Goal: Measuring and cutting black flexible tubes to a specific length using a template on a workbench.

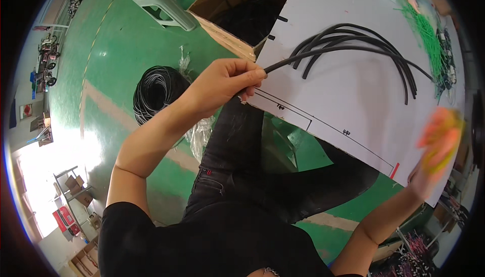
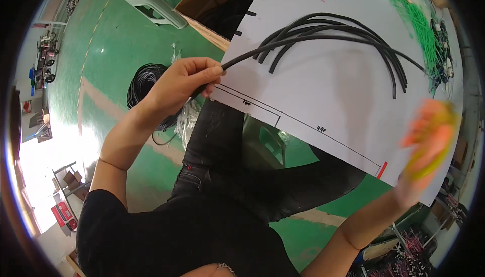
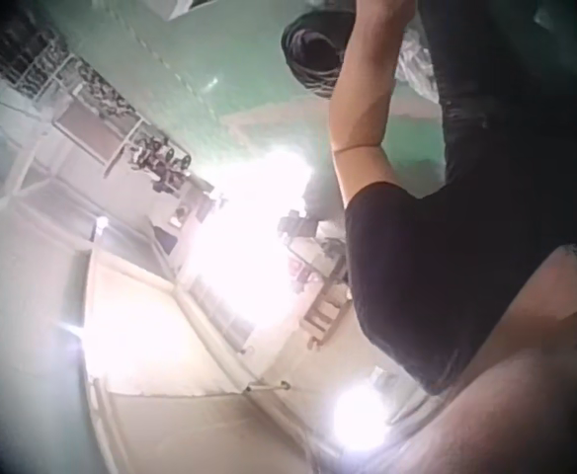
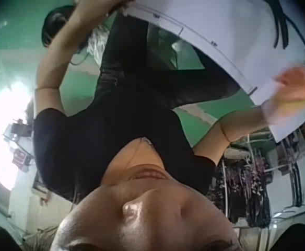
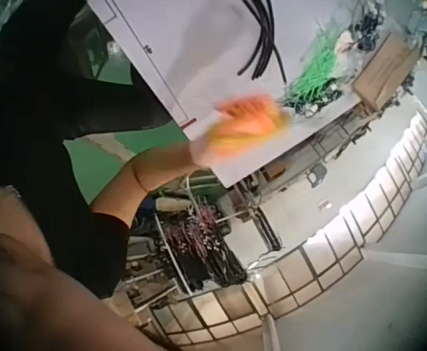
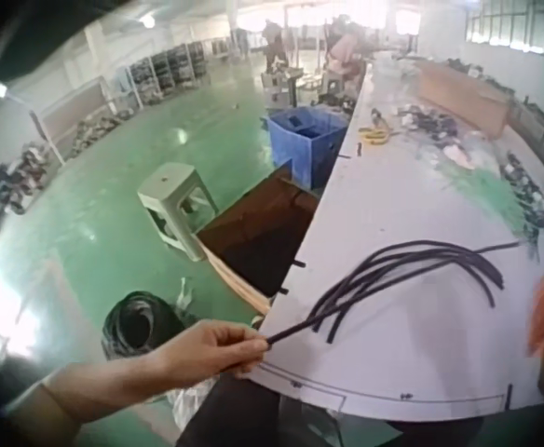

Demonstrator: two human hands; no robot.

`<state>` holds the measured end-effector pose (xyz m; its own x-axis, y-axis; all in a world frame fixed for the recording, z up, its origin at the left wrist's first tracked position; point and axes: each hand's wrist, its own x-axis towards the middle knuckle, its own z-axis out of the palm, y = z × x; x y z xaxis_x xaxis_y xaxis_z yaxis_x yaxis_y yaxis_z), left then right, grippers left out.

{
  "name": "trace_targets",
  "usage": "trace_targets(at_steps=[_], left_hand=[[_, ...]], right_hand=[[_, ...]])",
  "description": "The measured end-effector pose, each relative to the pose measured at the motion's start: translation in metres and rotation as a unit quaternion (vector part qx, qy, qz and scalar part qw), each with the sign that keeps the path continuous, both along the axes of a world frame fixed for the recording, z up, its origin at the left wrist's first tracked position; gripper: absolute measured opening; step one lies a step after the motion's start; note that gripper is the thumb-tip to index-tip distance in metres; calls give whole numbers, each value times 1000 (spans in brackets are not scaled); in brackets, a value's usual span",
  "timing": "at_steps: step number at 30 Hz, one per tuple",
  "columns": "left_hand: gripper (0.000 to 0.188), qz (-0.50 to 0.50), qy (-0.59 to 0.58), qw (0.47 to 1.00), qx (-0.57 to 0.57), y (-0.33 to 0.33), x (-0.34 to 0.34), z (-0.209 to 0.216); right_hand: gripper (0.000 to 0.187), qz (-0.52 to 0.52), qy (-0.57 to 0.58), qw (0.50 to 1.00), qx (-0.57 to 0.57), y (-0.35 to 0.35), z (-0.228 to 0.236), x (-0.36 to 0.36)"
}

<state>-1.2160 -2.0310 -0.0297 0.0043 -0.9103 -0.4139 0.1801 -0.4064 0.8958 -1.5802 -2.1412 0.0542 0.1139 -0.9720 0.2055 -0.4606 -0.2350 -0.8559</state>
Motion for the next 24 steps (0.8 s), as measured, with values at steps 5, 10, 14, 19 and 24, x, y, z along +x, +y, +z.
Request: trace_targets(at_steps=[5, 10, 14, 19, 24], left_hand=[[20, 10, 21, 1000, 13, -1, -5, 5], [20, -5, 22, 1000, 16, -10, -12, 14], [21, -8, 26, 999, 28, -12, -13, 19], [22, -21, 18, 999, 29, -12, -10, 19], [22, -34, 7, 999, 35, -12, -9, 22]], right_hand=[[46, 379, -60, 838, 389, 69, -49, 99], [49, 372, -56, 769, 516, 63, -68, 120], [31, 385, -77, 786, 478, 56, -63, 130], [46, 411, -43, 780, 469, 47, -60, 133], [44, 423, -28, 795, 433, 46, -60, 131]])
